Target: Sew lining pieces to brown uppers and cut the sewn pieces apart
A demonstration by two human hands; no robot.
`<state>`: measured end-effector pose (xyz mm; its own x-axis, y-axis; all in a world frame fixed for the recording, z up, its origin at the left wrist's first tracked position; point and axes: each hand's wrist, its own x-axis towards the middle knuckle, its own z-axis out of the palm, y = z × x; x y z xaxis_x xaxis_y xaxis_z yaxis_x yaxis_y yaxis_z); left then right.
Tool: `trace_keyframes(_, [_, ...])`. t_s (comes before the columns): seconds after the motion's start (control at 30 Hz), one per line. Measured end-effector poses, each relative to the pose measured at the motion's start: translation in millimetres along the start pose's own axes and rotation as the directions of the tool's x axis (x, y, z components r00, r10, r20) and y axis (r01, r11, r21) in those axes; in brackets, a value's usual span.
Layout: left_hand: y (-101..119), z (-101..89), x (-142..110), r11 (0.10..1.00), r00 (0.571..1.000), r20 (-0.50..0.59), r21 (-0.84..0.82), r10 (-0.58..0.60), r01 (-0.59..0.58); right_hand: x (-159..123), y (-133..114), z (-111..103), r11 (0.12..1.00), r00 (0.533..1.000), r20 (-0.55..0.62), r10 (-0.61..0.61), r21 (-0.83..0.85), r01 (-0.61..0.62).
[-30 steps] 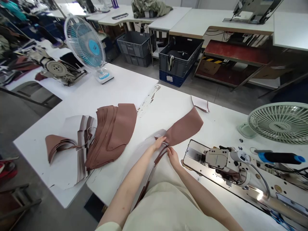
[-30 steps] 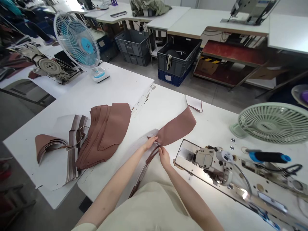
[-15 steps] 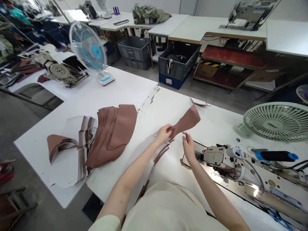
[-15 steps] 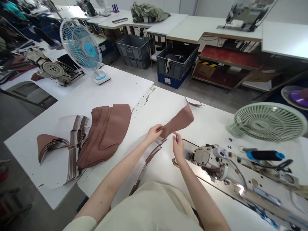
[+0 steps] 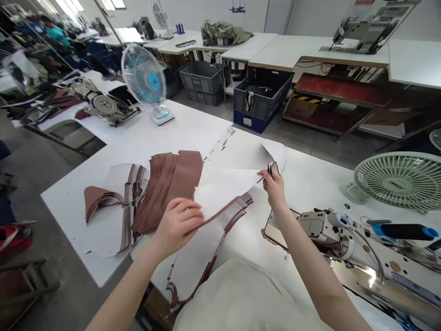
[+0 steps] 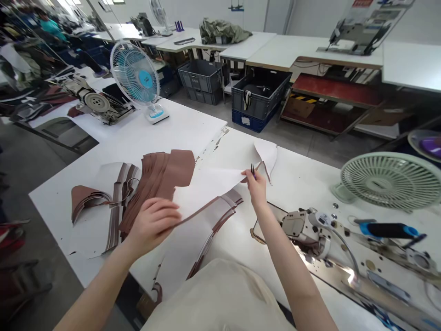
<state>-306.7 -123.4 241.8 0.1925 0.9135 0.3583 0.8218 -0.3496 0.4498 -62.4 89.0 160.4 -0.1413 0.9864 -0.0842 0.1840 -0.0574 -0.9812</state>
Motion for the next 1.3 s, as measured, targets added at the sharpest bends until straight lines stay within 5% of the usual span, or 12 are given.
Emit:
trace_keyframes(0.1, [0.7,-7.7,-61.6,0.994,0.982,0.155,0.036,-0.103,0.099,-42.3,-11.0,27.9,0.984,0.992,0.121,0.042,0.167,-0.062])
trace_keyframes(0.17, [4.0,3.6,-100.5,0.966,0.904,0.341,0.060,-0.258,0.253,-73.0,7.5,49.6,0.969,0.952,0.266,0.150,0.152,-0.195])
trace_keyframes(0.27, [10.0,37.6,-149.5,0.862,0.646,0.602,0.154,-0.470,0.484,-115.2,67.3,74.4,0.923,0.835,0.413,0.363,-0.040,-0.382])
trace_keyframes(0.37, [13.0,69.5,-177.1,0.749,0.362,0.759,0.240,-0.541,0.617,-140.7,130.1,82.2,0.898,0.800,0.409,0.439,-0.229,-0.376])
trace_keyframes(0.43, [9.7,81.6,-175.1,0.707,0.271,0.812,0.226,-0.517,0.670,-145.1,156.6,80.7,0.895,0.800,0.415,0.433,-0.307,-0.325])
trace_keyframes(0.5, [0.8,90.5,-151.6,0.698,0.349,0.798,0.122,-0.492,0.705,-141.9,168.3,78.2,0.886,0.777,0.451,0.439,-0.363,-0.290])
trace_keyframes(0.63, [-23.8,131.5,-53.8,0.803,0.751,0.548,-0.218,-0.369,0.554,-131.0,165.1,75.5,0.860,0.689,0.545,0.478,-0.452,-0.238])
trace_keyframes(0.7, [-32.5,168.1,-0.7,0.858,0.837,0.476,-0.275,-0.270,0.433,-129.1,160.0,71.4,0.877,0.682,0.583,0.442,-0.440,-0.192])
trace_keyframes(0.8, [-39.6,224.1,52.9,0.861,0.803,0.507,-0.204,-0.315,0.466,-128.1,155.7,54.9,0.937,0.740,0.587,0.328,-0.301,-0.177])
trace_keyframes(0.9, [-46.4,258.2,67.4,0.834,0.747,0.548,-0.150,-0.377,0.531,-120.0,157.2,29.0,0.904,0.804,0.415,0.426,-0.173,-0.390])
trace_keyframes(1.17, [-65.2,276.0,54.9,0.754,0.735,0.590,-0.300,-0.335,0.584,-81.5,176.4,4.7,0.737,0.694,0.281,0.663,-0.082,-0.671])
trace_keyframes(1.3, [-68.3,283.6,52.7,0.735,0.729,0.604,-0.325,-0.322,0.595,-75.6,180.3,12.3,0.776,0.736,0.266,0.623,-0.095,-0.623])
